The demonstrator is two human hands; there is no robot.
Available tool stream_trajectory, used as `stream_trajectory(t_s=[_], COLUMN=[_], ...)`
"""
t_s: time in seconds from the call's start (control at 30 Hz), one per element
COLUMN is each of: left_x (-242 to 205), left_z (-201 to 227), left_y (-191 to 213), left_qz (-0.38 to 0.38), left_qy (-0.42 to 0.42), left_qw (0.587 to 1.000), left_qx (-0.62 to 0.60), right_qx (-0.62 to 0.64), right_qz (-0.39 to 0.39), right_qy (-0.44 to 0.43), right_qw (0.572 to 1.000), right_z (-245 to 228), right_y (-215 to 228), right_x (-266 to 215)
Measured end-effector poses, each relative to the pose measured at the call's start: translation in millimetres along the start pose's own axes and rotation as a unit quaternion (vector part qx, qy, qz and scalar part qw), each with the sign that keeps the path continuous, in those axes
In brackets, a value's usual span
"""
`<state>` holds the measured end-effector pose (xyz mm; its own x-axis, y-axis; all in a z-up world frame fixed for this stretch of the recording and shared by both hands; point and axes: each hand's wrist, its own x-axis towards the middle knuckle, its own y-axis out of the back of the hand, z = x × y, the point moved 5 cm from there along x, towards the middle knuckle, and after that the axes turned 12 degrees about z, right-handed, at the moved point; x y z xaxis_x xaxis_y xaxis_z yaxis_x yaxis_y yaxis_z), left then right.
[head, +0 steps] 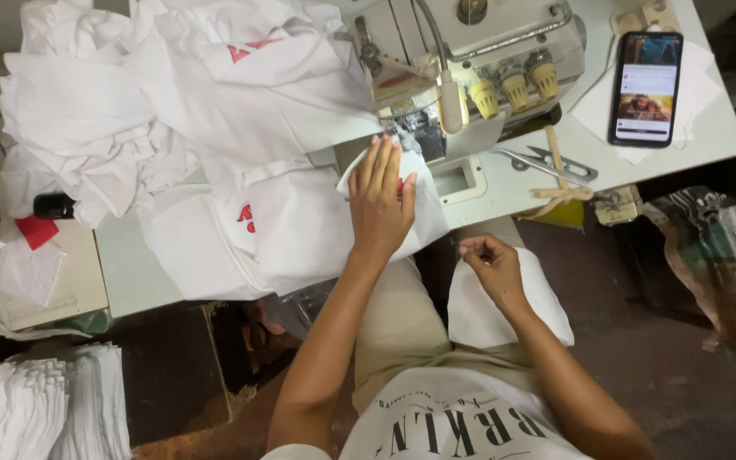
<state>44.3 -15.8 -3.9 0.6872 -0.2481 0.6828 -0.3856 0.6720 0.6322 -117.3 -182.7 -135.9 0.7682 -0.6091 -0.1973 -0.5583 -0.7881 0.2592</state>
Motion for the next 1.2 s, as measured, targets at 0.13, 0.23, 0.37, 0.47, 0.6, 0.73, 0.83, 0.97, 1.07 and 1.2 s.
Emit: stream_trajectory(t_s=[0.13,0.23,0.37,0.47,0.6,0.73,0.83,0.97,1.07,1.2], left_x=[-19.2,-99.4,-262.1,-319.6,-317.6,-318.0,-313.4,-278.3,-263.3,-230.6], left_z=[17.2,34.1,49.6,48.4,52.8,43.9,38.3,46.0,47.7,57.7], left_y=[26.5,25.9,-18.6,-36.3,-29.6,-36.6,-47.5,-52.2,-62.2,-62.5], left_qz=[0.001,-0.033,-0.283,-0.331,-0.283,-0.322,-0.339,-0.428,-0.476,-0.551], left_qy=[-0.013,-0.051,-0.099,-0.153,-0.208,-0.198,-0.163,-0.172,-0.183,-0.103], left_qw=[0.999,0.994,0.935,0.907,0.911,0.899,0.897,0.865,0.839,0.779], left_qx=[-0.035,-0.087,-0.190,-0.209,-0.215,-0.221,-0.233,-0.199,-0.188,-0.279], right_qx=[-0.006,-0.052,-0.103,-0.117,-0.126,-0.148,-0.154,-0.162,-0.187,-0.366], right_qz=[0.010,0.026,0.036,0.029,0.007,-0.026,-0.066,-0.155,-0.226,-0.341], right_qy=[0.011,0.016,-0.017,-0.031,-0.035,-0.053,-0.053,-0.044,-0.004,0.123], right_qw=[1.000,0.998,0.994,0.992,0.991,0.987,0.984,0.974,0.956,0.857], right_z=[21.4,39.6,56.0,58.8,49.7,31.9,27.8,42.2,26.6,-10.3], right_y=[26.0,59.6,98.1,105.2,102.8,98.1,88.8,72.9,63.3,46.6], right_x=[2.9,-4.0,-19.3,-29.2,-40.5,-51.6,-65.3,-85.3,-96.5,-111.7])
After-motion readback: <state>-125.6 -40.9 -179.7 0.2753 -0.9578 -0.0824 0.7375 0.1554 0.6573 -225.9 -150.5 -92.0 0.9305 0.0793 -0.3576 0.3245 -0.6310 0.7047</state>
